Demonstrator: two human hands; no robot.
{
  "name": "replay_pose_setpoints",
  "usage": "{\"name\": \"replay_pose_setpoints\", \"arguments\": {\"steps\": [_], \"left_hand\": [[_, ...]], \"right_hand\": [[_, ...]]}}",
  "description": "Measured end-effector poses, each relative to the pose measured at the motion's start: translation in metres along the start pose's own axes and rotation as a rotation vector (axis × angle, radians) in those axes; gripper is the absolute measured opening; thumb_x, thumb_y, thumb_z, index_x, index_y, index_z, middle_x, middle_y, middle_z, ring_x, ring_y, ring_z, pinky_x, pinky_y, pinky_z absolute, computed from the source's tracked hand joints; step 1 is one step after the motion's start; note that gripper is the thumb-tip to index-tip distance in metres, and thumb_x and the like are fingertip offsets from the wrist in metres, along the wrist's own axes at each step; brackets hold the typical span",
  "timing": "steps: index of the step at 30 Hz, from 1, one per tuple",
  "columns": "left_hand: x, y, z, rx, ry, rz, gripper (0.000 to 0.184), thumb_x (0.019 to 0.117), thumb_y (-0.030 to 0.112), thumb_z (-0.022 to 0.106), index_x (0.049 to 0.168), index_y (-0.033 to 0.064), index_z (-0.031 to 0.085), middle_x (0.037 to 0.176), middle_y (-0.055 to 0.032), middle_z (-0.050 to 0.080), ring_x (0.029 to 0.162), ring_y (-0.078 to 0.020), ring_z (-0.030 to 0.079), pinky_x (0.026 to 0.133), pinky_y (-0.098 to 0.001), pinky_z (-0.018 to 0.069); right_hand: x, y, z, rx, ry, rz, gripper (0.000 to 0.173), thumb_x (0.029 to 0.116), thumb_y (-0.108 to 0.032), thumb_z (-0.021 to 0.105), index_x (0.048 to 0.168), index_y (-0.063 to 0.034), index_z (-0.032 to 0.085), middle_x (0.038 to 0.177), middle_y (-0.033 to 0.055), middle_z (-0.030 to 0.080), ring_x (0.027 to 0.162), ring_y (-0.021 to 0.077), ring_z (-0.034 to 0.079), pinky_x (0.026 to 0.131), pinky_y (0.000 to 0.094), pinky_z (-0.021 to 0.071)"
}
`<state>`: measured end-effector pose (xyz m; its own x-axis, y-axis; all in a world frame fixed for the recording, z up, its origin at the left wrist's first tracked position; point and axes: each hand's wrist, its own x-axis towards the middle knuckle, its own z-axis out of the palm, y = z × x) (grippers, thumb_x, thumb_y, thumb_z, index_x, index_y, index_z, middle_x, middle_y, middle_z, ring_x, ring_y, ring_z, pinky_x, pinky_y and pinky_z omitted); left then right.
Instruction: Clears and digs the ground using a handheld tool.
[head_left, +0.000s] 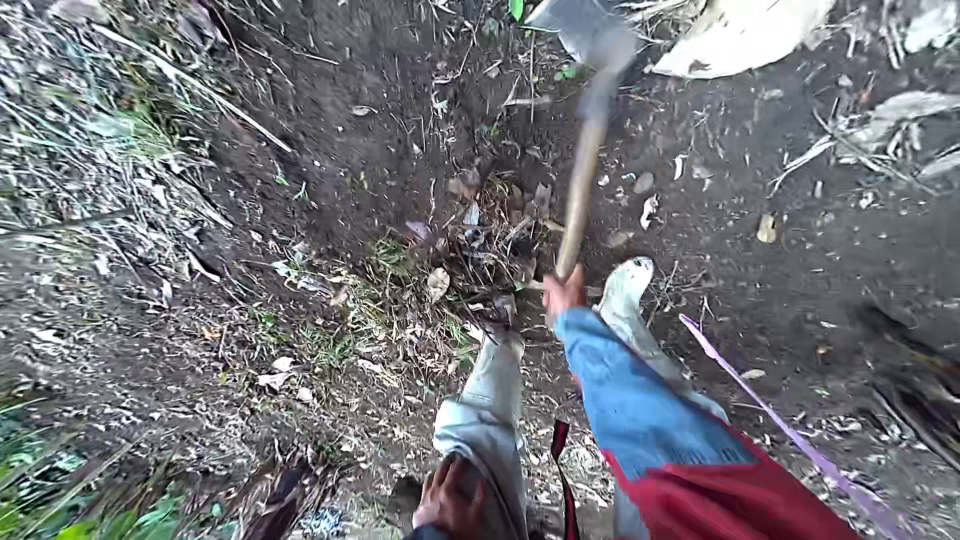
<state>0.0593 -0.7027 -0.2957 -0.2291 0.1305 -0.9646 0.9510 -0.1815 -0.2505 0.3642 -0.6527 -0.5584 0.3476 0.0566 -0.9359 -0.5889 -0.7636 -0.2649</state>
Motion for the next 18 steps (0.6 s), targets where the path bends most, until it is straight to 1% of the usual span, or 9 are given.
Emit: {"name": "replay_pose_setpoints", "arguments": {"steps": [3, 5, 7, 9, 11, 12, 14, 16, 18], "left_hand": [[-0.005, -0.006, 0.006, 0.017, -0.014, 0.003, 0.069, 0.0910, 0.069, 0.054, 0.143, 0.0255, 0.062, 0.157, -0.0006, 0.050, 0.145, -0.0275, 0.046, 0.117, -0.0522, 0.0404], [-0.002, -0.006, 0.005, 0.019, -0.003, 0.006, 0.069, 0.0902, 0.070, 0.055, 0.143, 0.0261, 0.062, 0.157, -0.0007, 0.051, 0.145, -0.0268, 0.047, 0.117, -0.0516, 0.0410], [-0.006, -0.005, 0.003, 0.011, -0.009, -0.003, 0.070, 0.0896, 0.071, 0.055, 0.143, 0.0270, 0.061, 0.157, -0.0003, 0.051, 0.145, -0.0260, 0.047, 0.117, -0.0516, 0.0415], [-0.005, -0.004, 0.000, -0.002, 0.001, 0.005, 0.071, 0.0892, 0.072, 0.055, 0.143, 0.0268, 0.062, 0.156, -0.0011, 0.052, 0.145, -0.0268, 0.047, 0.116, -0.0521, 0.0416], [0.001, -0.006, 0.000, -0.009, 0.037, 0.009, 0.070, 0.0886, 0.071, 0.056, 0.142, 0.0259, 0.064, 0.154, -0.0017, 0.054, 0.143, -0.0285, 0.050, 0.114, -0.0530, 0.0435], [0.001, -0.007, 0.004, -0.007, 0.033, 0.014, 0.070, 0.0882, 0.071, 0.057, 0.142, 0.0259, 0.064, 0.154, -0.0016, 0.054, 0.142, -0.0292, 0.050, 0.113, -0.0535, 0.0444], [-0.005, -0.009, 0.007, -0.007, -0.008, 0.014, 0.071, 0.0881, 0.070, 0.059, 0.144, 0.0259, 0.061, 0.156, -0.0017, 0.052, 0.143, -0.0295, 0.049, 0.114, -0.0537, 0.0433], [0.004, -0.012, 0.006, -0.003, 0.042, 0.050, 0.072, 0.0882, 0.071, 0.058, 0.145, 0.0264, 0.061, 0.156, -0.0009, 0.052, 0.144, -0.0283, 0.048, 0.116, -0.0534, 0.0424], [-0.020, 0.004, -0.008, 0.055, 0.281, 0.197, 0.067, 0.0929, 0.070, 0.051, 0.136, 0.0218, 0.069, 0.143, -0.0054, 0.063, 0.133, -0.0278, 0.059, 0.111, -0.0460, 0.0477]], "right_hand": [[0.027, -0.059, 0.004, 0.492, 0.087, -0.143, 0.066, 0.0940, -0.017, 0.064, 0.149, -0.0129, 0.026, 0.080, 0.0082, 0.057, 0.055, 0.0198, 0.060, 0.053, 0.0411, 0.0584], [0.036, -0.060, 0.008, 0.425, 0.052, -0.107, 0.058, 0.0959, -0.025, 0.062, 0.144, -0.0176, 0.032, 0.080, 0.0044, 0.056, 0.057, 0.0175, 0.060, 0.054, 0.0387, 0.0582], [0.021, 0.024, 0.009, 0.032, -0.031, 0.015, 0.067, 0.0953, -0.027, 0.064, 0.153, -0.0156, 0.032, 0.095, 0.0134, 0.062, 0.069, 0.0240, 0.063, 0.062, 0.0434, 0.0570], [0.001, 0.117, -0.006, -0.437, -0.144, 0.074, 0.079, 0.0920, -0.023, 0.071, 0.159, -0.0074, 0.031, 0.120, 0.0262, 0.067, 0.096, 0.0392, 0.071, 0.083, 0.0587, 0.0589], [-0.024, 0.149, -0.012, -0.650, -0.210, 0.168, 0.081, 0.0899, -0.022, 0.075, 0.159, -0.0073, 0.034, 0.131, 0.0283, 0.064, 0.118, 0.0444, 0.065, 0.101, 0.0632, 0.0510], [-0.036, 0.152, -0.019, -0.674, -0.203, 0.196, 0.081, 0.0893, -0.022, 0.076, 0.158, -0.0076, 0.036, 0.130, 0.0275, 0.065, 0.119, 0.0439, 0.065, 0.102, 0.0625, 0.0506], [-0.050, 0.144, -0.029, -0.582, -0.144, 0.214, 0.079, 0.0892, -0.021, 0.075, 0.157, -0.0074, 0.037, 0.125, 0.0265, 0.067, 0.113, 0.0419, 0.067, 0.097, 0.0607, 0.0533], [-0.031, 0.108, -0.018, -0.315, -0.021, 0.128, 0.079, 0.0897, -0.018, 0.072, 0.157, -0.0032, 0.034, 0.111, 0.0260, 0.068, 0.088, 0.0373, 0.070, 0.079, 0.0563, 0.0587], [-0.019, 0.056, -0.005, 0.073, 0.085, 0.066, 0.073, 0.0943, -0.011, 0.066, 0.155, -0.0001, 0.027, 0.092, 0.0194, 0.062, 0.065, 0.0256, 0.063, 0.062, 0.0441, 0.0583]]}}
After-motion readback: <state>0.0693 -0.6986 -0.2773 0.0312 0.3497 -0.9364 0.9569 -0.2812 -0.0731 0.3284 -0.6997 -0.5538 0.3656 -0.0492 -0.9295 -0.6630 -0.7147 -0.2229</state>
